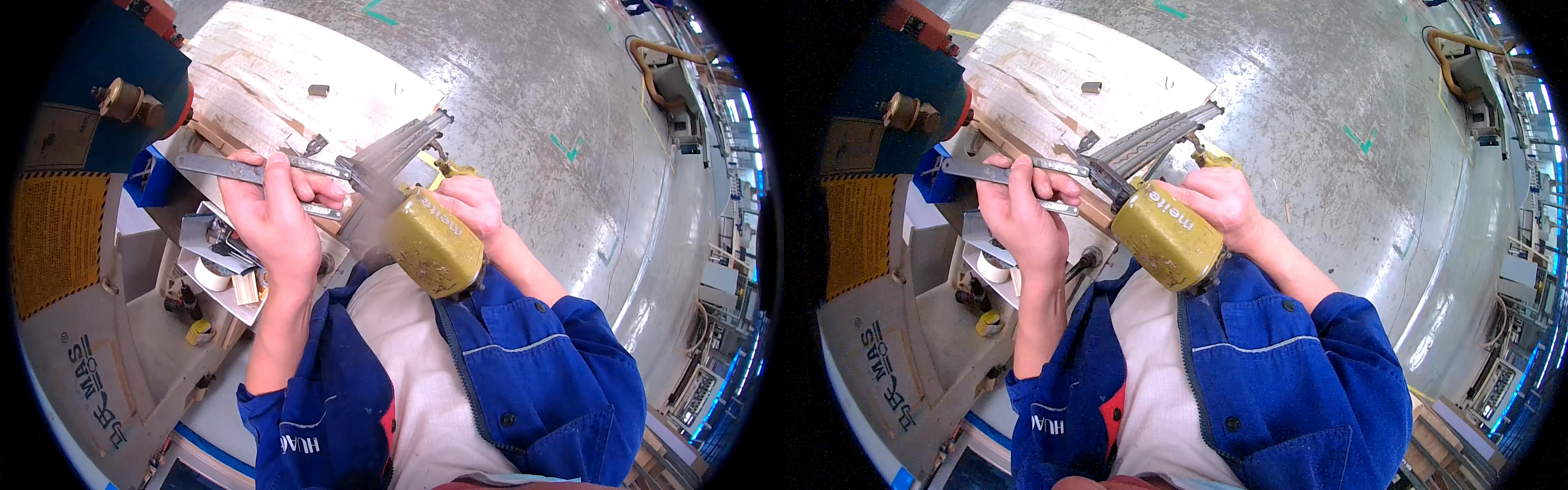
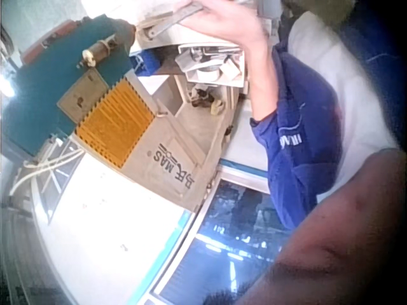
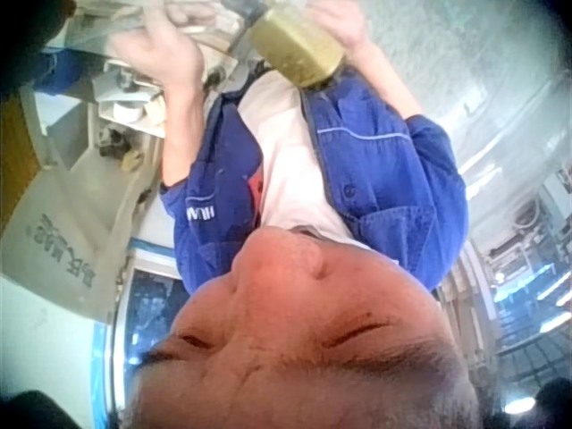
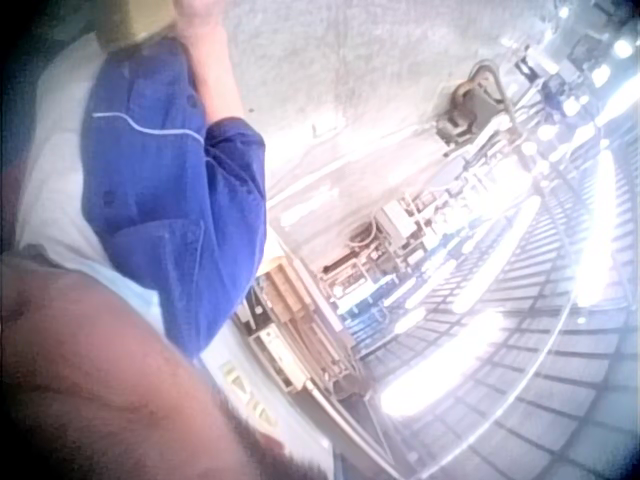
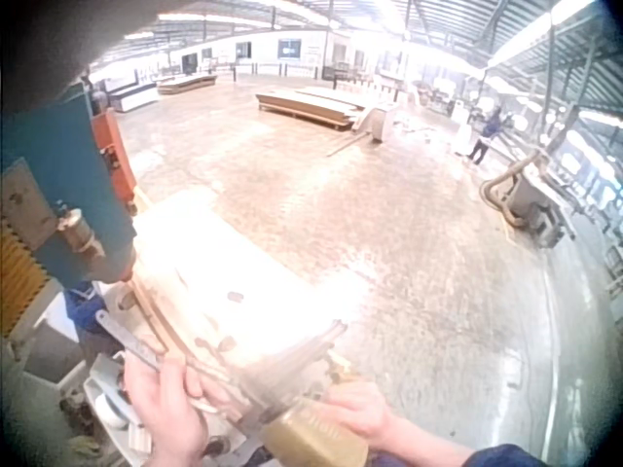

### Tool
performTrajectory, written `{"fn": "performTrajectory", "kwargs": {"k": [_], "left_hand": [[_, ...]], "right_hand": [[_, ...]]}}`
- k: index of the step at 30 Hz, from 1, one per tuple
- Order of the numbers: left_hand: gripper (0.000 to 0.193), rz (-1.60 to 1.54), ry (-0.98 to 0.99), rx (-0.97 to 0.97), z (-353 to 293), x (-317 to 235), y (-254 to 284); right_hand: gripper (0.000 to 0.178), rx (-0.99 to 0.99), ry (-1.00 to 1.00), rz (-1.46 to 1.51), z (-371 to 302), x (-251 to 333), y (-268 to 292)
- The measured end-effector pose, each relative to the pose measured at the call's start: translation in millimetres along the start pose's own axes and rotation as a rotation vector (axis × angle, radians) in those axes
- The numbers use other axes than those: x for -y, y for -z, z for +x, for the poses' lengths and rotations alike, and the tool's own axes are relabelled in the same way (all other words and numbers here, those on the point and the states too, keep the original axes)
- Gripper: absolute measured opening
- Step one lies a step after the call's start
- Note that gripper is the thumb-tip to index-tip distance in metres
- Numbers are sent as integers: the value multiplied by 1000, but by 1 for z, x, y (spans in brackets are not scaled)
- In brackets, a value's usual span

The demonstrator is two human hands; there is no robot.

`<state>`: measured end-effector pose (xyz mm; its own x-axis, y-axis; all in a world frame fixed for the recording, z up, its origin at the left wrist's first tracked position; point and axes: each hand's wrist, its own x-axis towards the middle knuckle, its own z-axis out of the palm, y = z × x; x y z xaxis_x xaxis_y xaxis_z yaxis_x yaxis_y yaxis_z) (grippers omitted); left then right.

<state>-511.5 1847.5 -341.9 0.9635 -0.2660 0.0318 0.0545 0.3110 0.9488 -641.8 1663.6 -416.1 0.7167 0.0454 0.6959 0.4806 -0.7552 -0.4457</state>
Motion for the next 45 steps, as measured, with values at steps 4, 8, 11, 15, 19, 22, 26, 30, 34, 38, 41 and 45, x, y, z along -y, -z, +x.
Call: {"fn": "performTrajectory", "kwargs": {"k": [4, 8, 11, 15, 19, 22, 26, 30, 34, 38, 41, 45], "left_hand": [[11, 25, 64, -35, 3, 1, 3], [13, 3, 45, -100, 1, 5, -1], [12, 17, 315, -63, -5, 3, 0], [7, -104, 11, -152, 12, -18, 22], [7, -100, 27, -83, 15, -23, 39], [6, -121, 74, -83, 9, -13, 48], [6, -45, 150, -111, 2, 0, 68], [27, 8, 489, 111, -25, 3, 105], [26, 153, 429, -74, -39, 5, 150], [21, 198, 164, -313, -48, -6, 193], [26, 403, 157, -437, -47, -18, 225], [33, 528, 323, -490, -39, -18, 253]], "right_hand": [[44, 47, -23, -62, 4, 9, 3], [44, 55, -14, -124, 10, 12, 3], [44, 70, -8, -151, 13, 12, 3], [43, 118, -25, -137, 14, 12, 2], [41, 35, -10, -54, 14, 5, -4], [38, 19, -21, -61, 6, 1, -9], [34, 18, -7, -159, -7, -4, -9], [32, 32, -36, -163, -11, -9, -6], [32, 79, -124, -130, -13, -7, 2], [31, 115, -168, -108, -15, -6, 2], [31, 133, -188, -97, -16, -5, 0], [30, 161, -213, -83, -16, -3, -2]]}}
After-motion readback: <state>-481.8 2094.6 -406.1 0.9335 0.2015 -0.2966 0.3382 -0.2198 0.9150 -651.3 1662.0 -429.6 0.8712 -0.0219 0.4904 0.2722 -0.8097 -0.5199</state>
